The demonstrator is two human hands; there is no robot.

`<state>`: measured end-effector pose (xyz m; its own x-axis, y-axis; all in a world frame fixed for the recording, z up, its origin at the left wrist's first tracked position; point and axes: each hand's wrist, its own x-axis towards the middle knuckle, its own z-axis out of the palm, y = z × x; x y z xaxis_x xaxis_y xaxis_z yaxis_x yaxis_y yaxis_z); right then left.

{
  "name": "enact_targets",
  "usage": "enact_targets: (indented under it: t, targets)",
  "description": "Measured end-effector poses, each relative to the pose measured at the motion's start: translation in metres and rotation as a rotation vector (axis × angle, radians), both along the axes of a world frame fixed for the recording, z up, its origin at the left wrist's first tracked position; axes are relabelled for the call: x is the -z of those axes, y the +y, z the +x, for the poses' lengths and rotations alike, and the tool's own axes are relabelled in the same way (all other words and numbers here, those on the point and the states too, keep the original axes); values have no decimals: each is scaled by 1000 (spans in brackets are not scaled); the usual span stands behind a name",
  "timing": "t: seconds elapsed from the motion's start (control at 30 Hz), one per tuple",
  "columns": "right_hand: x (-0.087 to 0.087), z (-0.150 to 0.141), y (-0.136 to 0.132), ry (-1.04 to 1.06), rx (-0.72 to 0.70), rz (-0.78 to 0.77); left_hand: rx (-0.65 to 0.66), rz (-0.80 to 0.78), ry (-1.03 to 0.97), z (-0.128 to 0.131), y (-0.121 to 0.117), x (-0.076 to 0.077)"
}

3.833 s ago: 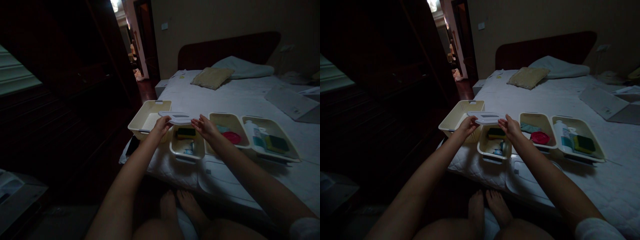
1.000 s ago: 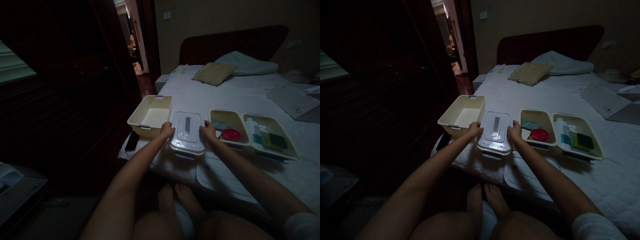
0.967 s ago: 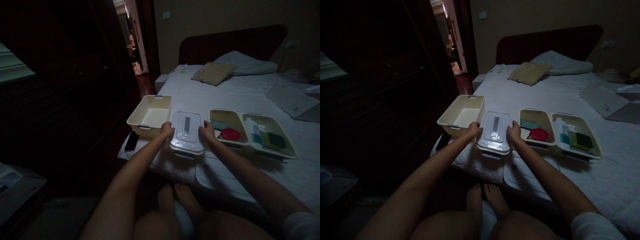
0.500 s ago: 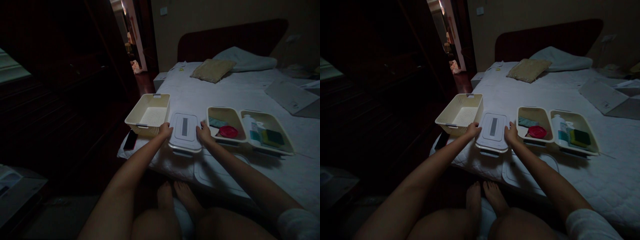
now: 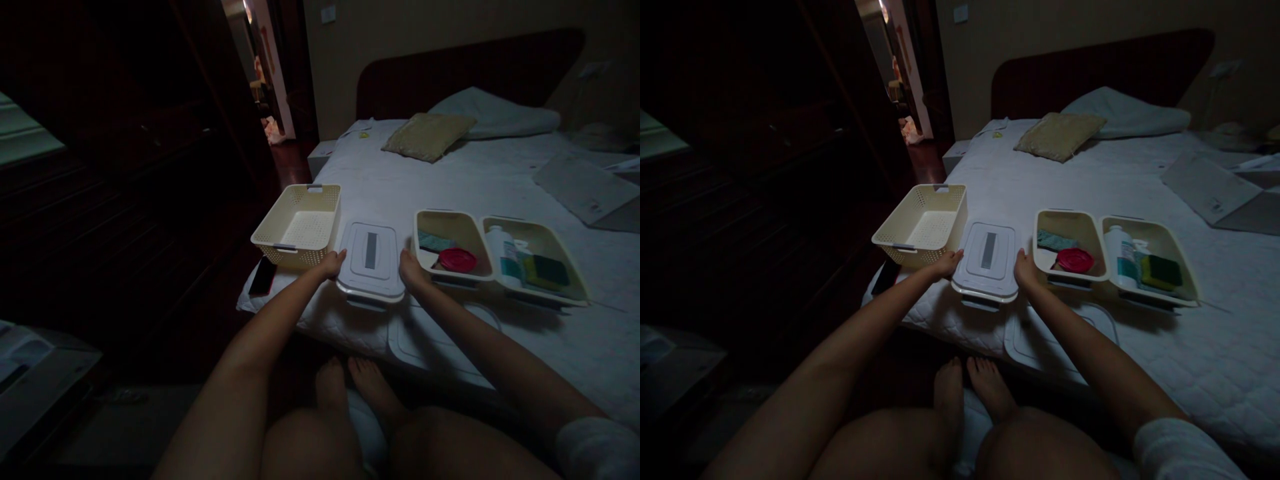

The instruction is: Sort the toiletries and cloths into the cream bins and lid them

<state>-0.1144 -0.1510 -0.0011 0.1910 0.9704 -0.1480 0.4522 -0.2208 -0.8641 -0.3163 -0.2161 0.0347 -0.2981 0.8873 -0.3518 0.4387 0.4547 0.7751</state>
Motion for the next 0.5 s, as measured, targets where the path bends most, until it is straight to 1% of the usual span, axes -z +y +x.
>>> enact_targets:
  t: [0.13, 0.27, 0.37, 0.5]
  targets:
    - [-7, -1, -2, -51, 2, -57, -2, -1, 1, 1, 3, 3]
    - [-9, -5, -2, -125, -44, -74, -10, 3, 71, -1, 5, 5]
    - [-4, -5, 1, -149, -64, -44, 2, -3, 126, -2, 6, 6]
    - [8, -3, 6, -106, -75, 35, 41, -27, 164, -1, 8, 6]
